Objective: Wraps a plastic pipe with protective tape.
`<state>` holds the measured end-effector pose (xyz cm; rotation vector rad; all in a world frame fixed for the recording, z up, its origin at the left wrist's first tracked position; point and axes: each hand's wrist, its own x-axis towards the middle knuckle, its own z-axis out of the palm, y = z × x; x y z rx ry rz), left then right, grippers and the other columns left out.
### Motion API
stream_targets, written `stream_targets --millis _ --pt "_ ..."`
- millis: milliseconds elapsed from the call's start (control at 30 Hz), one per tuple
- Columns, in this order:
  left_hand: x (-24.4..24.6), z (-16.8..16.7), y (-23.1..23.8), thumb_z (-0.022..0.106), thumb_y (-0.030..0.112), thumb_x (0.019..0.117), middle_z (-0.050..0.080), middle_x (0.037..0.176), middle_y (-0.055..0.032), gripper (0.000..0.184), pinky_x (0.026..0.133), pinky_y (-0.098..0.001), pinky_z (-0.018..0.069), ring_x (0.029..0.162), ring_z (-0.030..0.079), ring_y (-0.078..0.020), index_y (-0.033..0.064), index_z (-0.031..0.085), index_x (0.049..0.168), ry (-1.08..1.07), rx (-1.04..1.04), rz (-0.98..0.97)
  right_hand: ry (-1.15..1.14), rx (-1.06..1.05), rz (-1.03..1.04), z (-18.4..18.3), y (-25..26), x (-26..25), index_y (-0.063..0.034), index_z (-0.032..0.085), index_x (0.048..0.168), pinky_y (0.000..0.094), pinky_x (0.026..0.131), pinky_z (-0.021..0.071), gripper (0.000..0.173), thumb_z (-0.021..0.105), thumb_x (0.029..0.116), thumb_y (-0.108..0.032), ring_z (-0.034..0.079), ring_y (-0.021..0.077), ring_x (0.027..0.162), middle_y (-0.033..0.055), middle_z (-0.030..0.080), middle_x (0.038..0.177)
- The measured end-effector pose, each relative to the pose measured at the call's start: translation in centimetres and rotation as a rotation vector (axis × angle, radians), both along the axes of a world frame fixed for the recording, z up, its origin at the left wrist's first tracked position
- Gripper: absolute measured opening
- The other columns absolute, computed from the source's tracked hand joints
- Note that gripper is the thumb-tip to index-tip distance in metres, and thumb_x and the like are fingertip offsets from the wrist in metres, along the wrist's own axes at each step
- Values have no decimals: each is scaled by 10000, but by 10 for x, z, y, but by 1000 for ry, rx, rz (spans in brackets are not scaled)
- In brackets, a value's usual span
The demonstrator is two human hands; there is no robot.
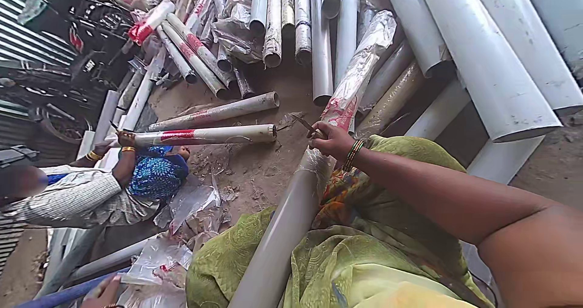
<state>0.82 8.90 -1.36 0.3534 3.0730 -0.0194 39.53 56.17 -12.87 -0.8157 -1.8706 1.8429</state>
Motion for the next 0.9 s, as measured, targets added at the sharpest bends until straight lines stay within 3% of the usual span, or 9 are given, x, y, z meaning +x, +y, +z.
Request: stream_targets --millis 33,100,200,267,367,567,700,833,900 --pt "13 0 46 478 246 1085 520 1475 -279 453 1206 -494 280 1428 450 -382 -55 545 1418 -54 62 -26 -23 15 -9 -2 0 -1 0 581 1218 246 575 445 235 580 996 -78 511 61 593 59 631 854" --pt "29 -12 115 486 201 1076 540 1428 -316 419 1177 -553 321 1386 477 -440 -73 567 1383 -114 185 -307 -75 45 -29 -8 0 -1 -13 587 1227 299 603 460 239 577 1004 -99 519 100 614 74 616 854" --pt "104 -14 220 547 186 1061 552 1442 -262 379 1173 -569 325 1399 472 -418 -26 603 1371 -303 151 -728 -175 63 -64 -9 -4 -1 -34 593 1269 376 633 507 261 589 1034 -146 574 172 642 129 637 889" --pt "152 -23 271 628 204 1016 598 1411 -204 351 1142 -582 367 1372 514 -377 18 669 1312 -405 148 -992 -233 77 -70 -6 -9 1 -48 588 1310 406 645 529 295 595 1046 -181 602 205 667 154 650 923" --pt "214 -25 323 633 239 1025 565 1456 -140 343 1153 -532 364 1399 484 -314 83 670 1328 -627 36 -1185 -318 102 -70 6 -23 10 -58 556 1373 421 669 507 348 560 1071 -232 589 221 690 160 654 935" --pt "242 -48 355 618 139 1021 545 1459 -183 307 1171 -505 335 1402 465 -343 50 670 1309 -764 -56 -1319 -262 61 -119 9 -70 55 33 468 1415 266 665 506 399 402 1087 -185 565 75 692 68 608 918" --pt "231 -69 349 622 183 1022 591 1404 -150 259 1126 -517 385 1358 502 -335 67 709 1237 -712 50 -1323 -293 135 -120 -4 -92 81 22 458 1463 302 871 509 469 445 1031 -158 622 120 966 156 637 1185" --pt "227 -76 346 640 197 1013 606 1371 -163 239 1107 -513 403 1318 523 -350 67 733 1190 -703 133 -1319 -321 166 -115 -2 -97 77 6 463 1452 220 677 481 469 520 1007 -130 578 35 741 56 657 972" --pt "226 -79 346 633 202 1017 611 1355 -170 235 1101 -513 405 1310 525 -357 57 738 1171 -697 162 -1327 -371 168 -84 7 -99 72 5 454 1431 249 694 507 472 576 998 -138 608 58 742 64 676 958"
